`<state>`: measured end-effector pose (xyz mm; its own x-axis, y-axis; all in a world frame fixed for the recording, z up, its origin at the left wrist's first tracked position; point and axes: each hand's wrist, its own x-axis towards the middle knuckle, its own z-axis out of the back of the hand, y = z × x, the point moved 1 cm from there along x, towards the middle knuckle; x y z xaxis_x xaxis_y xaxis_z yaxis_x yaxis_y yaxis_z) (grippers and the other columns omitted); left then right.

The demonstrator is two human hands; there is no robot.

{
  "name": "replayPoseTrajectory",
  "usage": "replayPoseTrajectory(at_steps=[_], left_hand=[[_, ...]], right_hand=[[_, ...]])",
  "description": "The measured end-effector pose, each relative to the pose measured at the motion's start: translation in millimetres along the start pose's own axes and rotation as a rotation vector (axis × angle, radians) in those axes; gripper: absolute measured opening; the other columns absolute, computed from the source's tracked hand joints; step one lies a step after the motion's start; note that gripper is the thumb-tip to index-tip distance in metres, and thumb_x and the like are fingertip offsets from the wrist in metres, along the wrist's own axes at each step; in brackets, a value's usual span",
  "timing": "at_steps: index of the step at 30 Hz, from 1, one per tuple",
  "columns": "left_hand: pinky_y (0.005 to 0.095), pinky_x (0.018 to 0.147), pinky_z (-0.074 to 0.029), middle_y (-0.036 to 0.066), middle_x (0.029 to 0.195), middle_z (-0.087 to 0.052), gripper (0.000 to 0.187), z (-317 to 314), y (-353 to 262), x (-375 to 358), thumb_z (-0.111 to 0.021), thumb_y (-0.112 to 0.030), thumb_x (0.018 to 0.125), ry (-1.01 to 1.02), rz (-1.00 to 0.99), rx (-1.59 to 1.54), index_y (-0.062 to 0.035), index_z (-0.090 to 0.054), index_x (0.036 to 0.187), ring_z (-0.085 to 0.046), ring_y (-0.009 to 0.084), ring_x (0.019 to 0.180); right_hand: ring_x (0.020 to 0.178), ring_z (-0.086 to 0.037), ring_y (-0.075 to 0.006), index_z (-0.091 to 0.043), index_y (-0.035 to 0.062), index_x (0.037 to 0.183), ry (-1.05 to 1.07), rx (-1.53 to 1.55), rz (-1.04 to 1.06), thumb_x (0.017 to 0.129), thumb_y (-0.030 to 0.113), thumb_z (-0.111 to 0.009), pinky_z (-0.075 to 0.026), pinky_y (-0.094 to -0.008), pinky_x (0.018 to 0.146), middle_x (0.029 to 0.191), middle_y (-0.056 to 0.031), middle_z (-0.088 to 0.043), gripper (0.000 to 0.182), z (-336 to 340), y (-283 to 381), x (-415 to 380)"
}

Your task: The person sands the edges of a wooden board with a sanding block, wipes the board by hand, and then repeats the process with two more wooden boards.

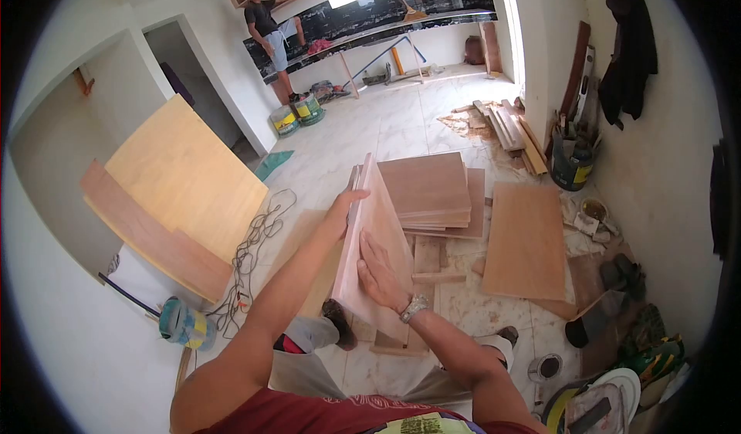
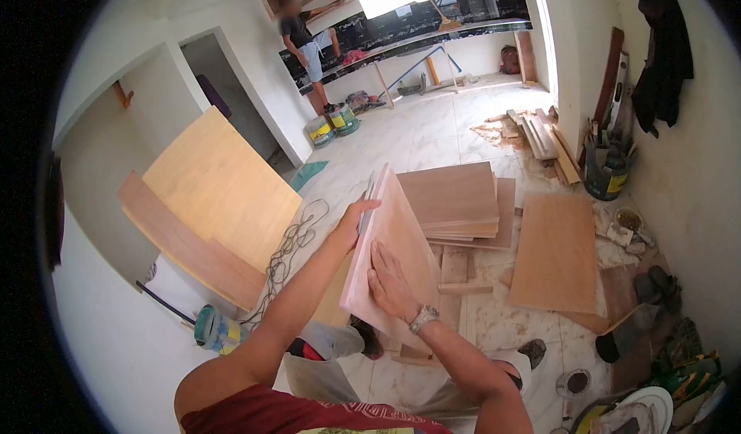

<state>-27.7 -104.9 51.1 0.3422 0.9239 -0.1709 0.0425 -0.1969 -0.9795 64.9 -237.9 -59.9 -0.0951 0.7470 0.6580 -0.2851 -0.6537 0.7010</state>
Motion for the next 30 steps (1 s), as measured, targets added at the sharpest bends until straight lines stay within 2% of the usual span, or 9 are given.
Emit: replayPoseTrajectory(at_steps=[3, 5, 10, 15, 19, 22, 27, 29, 30], left_hand=[[0.0407, 0.086, -0.055, 0.015, 0.109, -0.068, 0.051, -5, 10, -54, -0.067, -0.034, 0.085, 0.006, -0.028, -0.040, -0.0040, -0.060, 0.126, -0.066, 0.0272, 0.098], [0.0387, 0.088, -0.055, 0.014, 0.116, -0.067, 0.056, 5, 26, -85, -0.065, -0.035, 0.088, -0.073, 0.187, -0.102, -0.0033, -0.056, 0.133, -0.067, 0.0258, 0.101], [0.0340, 0.090, -0.055, 0.013, 0.116, -0.068, 0.049, -3, 55, -156, -0.056, -0.037, 0.097, -0.043, 0.071, -0.328, -0.0025, -0.058, 0.133, -0.068, 0.0231, 0.102], [0.0350, 0.088, -0.055, 0.013, 0.111, -0.069, 0.045, 28, 56, -59, -0.055, -0.037, 0.098, -0.080, 0.095, -0.136, -0.0031, -0.062, 0.127, -0.068, 0.0234, 0.097], [0.0319, 0.091, -0.050, 0.011, 0.116, -0.067, 0.052, 34, 29, 69, -0.063, -0.039, 0.093, 0.016, -0.076, -0.044, -0.0021, -0.060, 0.130, -0.063, 0.0208, 0.102], [0.0316, 0.088, -0.050, 0.012, 0.114, -0.068, 0.052, 48, 30, 124, -0.066, -0.036, 0.091, -0.011, -0.166, -0.027, -0.0002, -0.062, 0.128, -0.064, 0.0205, 0.099], [0.0336, 0.081, -0.052, 0.010, 0.101, -0.069, 0.046, 34, 45, 31, -0.067, -0.036, 0.089, -0.086, -0.152, 0.022, -0.0012, -0.065, 0.120, -0.066, 0.0220, 0.092], [0.0346, 0.081, -0.053, 0.010, 0.103, -0.068, 0.048, 22, 42, -41, -0.068, -0.037, 0.089, -0.041, 0.191, -0.118, -0.0031, -0.064, 0.122, -0.066, 0.0233, 0.093], [0.0366, 0.091, -0.052, 0.013, 0.109, -0.068, 0.049, 17, 45, -72, -0.065, -0.032, 0.091, -0.010, 0.168, -0.140, -0.0022, -0.060, 0.129, -0.066, 0.0250, 0.102]], right_hand=[[0.146, -0.025, -0.0457, -0.023, -0.0096, 0.154, 0.014, 0.019, -0.015, 0.107, 0.028, -0.036, -0.020, -0.0462, 0.121, 0.158, -0.0309, -0.025, 0.062, 0, 0, 1], [0.146, -0.025, -0.0454, -0.023, -0.0097, 0.154, 0.018, 0.019, -0.011, 0.107, 0.029, -0.036, -0.020, -0.0461, 0.122, 0.158, -0.0310, -0.025, 0.062, 0, -1, 0], [0.146, -0.025, -0.0449, -0.024, -0.0105, 0.153, -0.001, -0.026, 0.031, 0.106, 0.028, -0.037, -0.020, -0.0465, 0.122, 0.157, -0.0315, -0.027, 0.062, 3, 1, 1], [0.146, -0.026, -0.0448, -0.026, -0.0109, 0.152, 0.014, 0.027, -0.016, 0.105, 0.026, -0.037, -0.020, -0.0459, 0.122, 0.157, -0.0318, -0.027, 0.060, 6, 9, 4], [0.148, -0.024, -0.0414, -0.025, -0.0073, 0.154, 0.011, 0.015, -0.005, 0.106, 0.029, -0.038, -0.018, -0.0433, 0.122, 0.160, -0.0278, -0.025, 0.061, 4, 3, 1], [0.147, -0.025, -0.0443, -0.026, -0.0105, 0.152, -0.013, 0.012, 0.020, 0.106, 0.026, -0.037, -0.020, -0.0452, 0.122, 0.157, -0.0311, -0.027, 0.060, 4, 4, 3], [0.147, -0.025, -0.0430, -0.024, -0.0090, 0.153, -0.014, 0.002, 0.010, 0.106, 0.026, -0.038, -0.019, -0.0446, 0.122, 0.159, -0.0300, -0.026, 0.061, -2, -3, 0], [0.146, -0.026, -0.0442, -0.025, -0.0101, 0.152, -0.011, 0.015, 0.007, 0.105, 0.025, -0.038, -0.020, -0.0454, 0.122, 0.157, -0.0313, -0.027, 0.061, -4, -4, -1], [0.146, -0.027, -0.0442, -0.025, -0.0100, 0.152, -0.014, 0.012, 0.014, 0.105, 0.025, -0.039, -0.020, -0.0456, 0.122, 0.157, -0.0312, -0.027, 0.060, -5, -7, -2]])
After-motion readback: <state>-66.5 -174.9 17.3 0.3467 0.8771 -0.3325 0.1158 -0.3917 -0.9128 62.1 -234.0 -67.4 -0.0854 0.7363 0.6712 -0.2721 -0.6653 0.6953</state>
